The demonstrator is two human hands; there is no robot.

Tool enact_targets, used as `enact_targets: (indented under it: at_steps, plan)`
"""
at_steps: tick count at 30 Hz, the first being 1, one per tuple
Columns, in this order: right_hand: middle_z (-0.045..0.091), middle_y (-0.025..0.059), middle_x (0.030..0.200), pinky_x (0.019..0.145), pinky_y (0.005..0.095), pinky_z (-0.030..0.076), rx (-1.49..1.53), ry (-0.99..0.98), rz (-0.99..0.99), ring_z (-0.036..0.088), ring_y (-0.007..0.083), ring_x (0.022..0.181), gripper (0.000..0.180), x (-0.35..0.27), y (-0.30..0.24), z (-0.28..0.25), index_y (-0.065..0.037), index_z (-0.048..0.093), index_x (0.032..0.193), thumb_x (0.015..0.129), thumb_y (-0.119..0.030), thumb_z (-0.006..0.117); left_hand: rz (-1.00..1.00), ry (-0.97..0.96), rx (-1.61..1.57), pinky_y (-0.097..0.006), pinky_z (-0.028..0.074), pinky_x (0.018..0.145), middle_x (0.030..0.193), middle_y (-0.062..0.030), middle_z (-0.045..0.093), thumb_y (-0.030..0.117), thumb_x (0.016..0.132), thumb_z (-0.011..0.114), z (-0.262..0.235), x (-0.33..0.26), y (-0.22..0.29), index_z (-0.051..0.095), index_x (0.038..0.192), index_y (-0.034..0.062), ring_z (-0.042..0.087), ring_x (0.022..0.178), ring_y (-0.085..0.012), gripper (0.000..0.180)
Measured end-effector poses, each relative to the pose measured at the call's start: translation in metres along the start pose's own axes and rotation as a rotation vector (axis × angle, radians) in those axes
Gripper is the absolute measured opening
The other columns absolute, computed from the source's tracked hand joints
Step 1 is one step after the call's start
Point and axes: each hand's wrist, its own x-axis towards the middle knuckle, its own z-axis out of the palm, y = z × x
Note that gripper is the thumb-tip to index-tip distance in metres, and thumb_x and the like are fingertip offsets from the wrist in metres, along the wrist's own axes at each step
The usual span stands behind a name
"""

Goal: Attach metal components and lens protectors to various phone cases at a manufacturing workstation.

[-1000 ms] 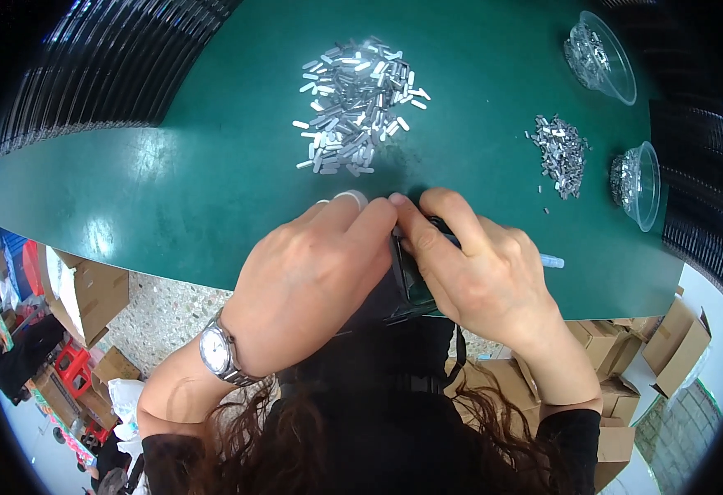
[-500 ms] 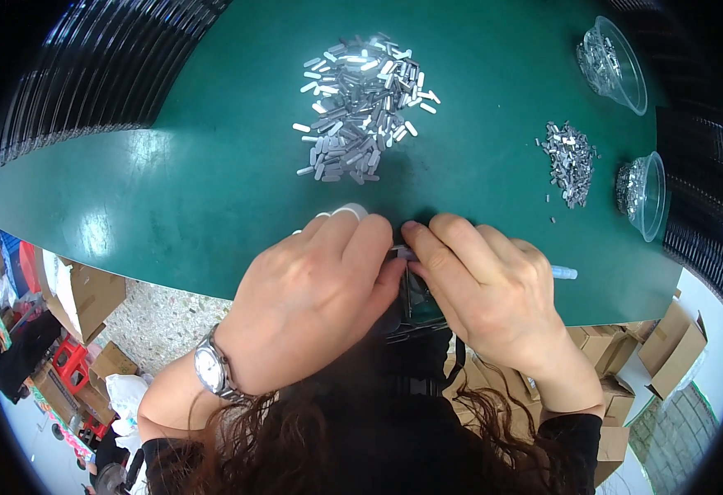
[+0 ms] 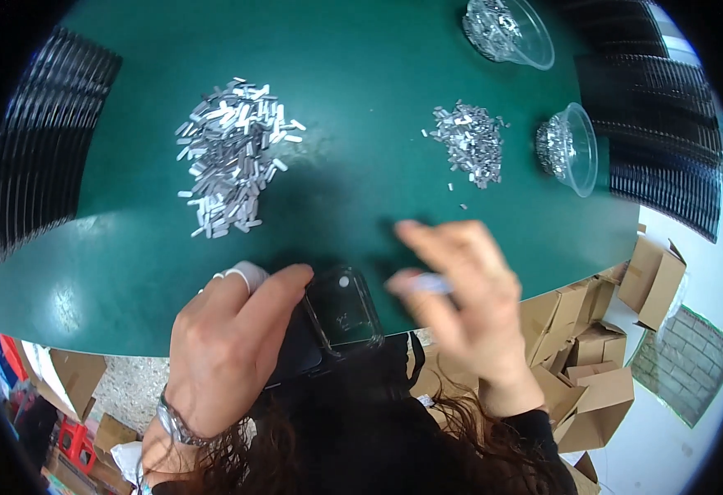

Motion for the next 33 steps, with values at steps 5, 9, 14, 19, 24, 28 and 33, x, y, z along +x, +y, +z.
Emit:
enact_targets:
  at_steps: [5, 9, 14, 19, 24, 28, 33]
  plan:
    - [0.069, 0.0113, 0.094, 0.072, 0.0312, 0.052, 0.007, 0.332, 0.380, 0.065, 0.0202, 0.079, 0.015, -0.010, 0.050, -0.022, 0.002, 0.076, 0.108, 0.093, 0.001, 0.072, 0.146, -0.010, 0.071, -0.039, 0.049, 0.067, 0.089, -0.0050, 0.061, 0.000, 0.083, 0.073, 0.004, 0.010, 0.014, 0.074, 0.114, 0.0101, 0.063, 0.076, -0.0255, 0.033]
    - [0.068, 0.0105, 0.093, 0.071, 0.0311, 0.052, 0.057, 0.335, 0.301, 0.064, 0.0193, 0.078, 0.012, -0.001, 0.050, -0.013, 0.002, 0.076, 0.105, 0.094, -0.001, 0.073, 0.185, 0.003, 0.135, -0.040, 0.049, 0.073, 0.094, -0.0048, 0.062, 0.002, 0.081, 0.071, 0.012, 0.019, 0.021, 0.073, 0.113, 0.0094, 0.063, 0.080, -0.0255, 0.033]
    - [0.066, 0.0102, 0.093, 0.069, 0.0309, 0.051, -0.009, 0.300, 0.236, 0.064, 0.0200, 0.077, 0.009, 0.005, 0.049, -0.010, 0.002, 0.073, 0.102, 0.094, -0.001, 0.072, 0.138, -0.027, 0.125, -0.044, 0.047, 0.072, 0.090, -0.0092, 0.063, 0.003, 0.091, 0.071, 0.018, 0.025, 0.028, 0.072, 0.108, 0.0062, 0.061, 0.081, -0.0320, 0.018]
    - [0.067, 0.0102, 0.093, 0.068, 0.0309, 0.051, 0.014, 0.214, 0.276, 0.063, 0.0194, 0.076, 0.008, 0.007, 0.042, -0.016, 0.002, 0.070, 0.101, 0.094, -0.002, 0.072, 0.109, -0.023, 0.132, -0.044, 0.047, 0.073, 0.089, -0.0094, 0.062, 0.005, 0.093, 0.070, 0.020, 0.025, 0.025, 0.071, 0.107, 0.0066, 0.061, 0.081, -0.0323, 0.014]
    - [0.067, 0.0101, 0.093, 0.068, 0.0301, 0.049, 0.085, 0.275, 0.314, 0.061, 0.0182, 0.075, 0.010, 0.002, 0.050, -0.017, 0.003, 0.070, 0.099, 0.094, -0.004, 0.074, 0.109, -0.028, 0.094, -0.044, 0.047, 0.074, 0.088, -0.0101, 0.061, 0.006, 0.094, 0.069, 0.020, 0.027, 0.025, 0.070, 0.107, 0.0073, 0.060, 0.081, -0.0329, 0.013]
    - [0.066, 0.0095, 0.090, 0.067, 0.0313, 0.049, 0.013, 0.246, 0.339, 0.060, 0.0182, 0.073, 0.009, 0.009, 0.040, -0.016, 0.004, 0.070, 0.097, 0.094, -0.004, 0.075, 0.084, -0.036, 0.073, -0.045, 0.047, 0.074, 0.088, -0.0103, 0.061, 0.007, 0.095, 0.068, 0.019, 0.027, 0.021, 0.070, 0.107, 0.0072, 0.060, 0.081, -0.0337, 0.012]
    - [0.064, 0.0089, 0.088, 0.063, 0.0315, 0.047, -0.011, 0.225, 0.324, 0.058, 0.0175, 0.070, 0.008, 0.011, 0.039, -0.013, 0.003, 0.069, 0.094, 0.093, -0.003, 0.074, 0.072, -0.054, -0.005, -0.045, 0.048, 0.075, 0.088, -0.0117, 0.062, 0.007, 0.097, 0.067, 0.017, 0.028, 0.020, 0.069, 0.106, 0.0063, 0.061, 0.083, -0.0352, 0.009]
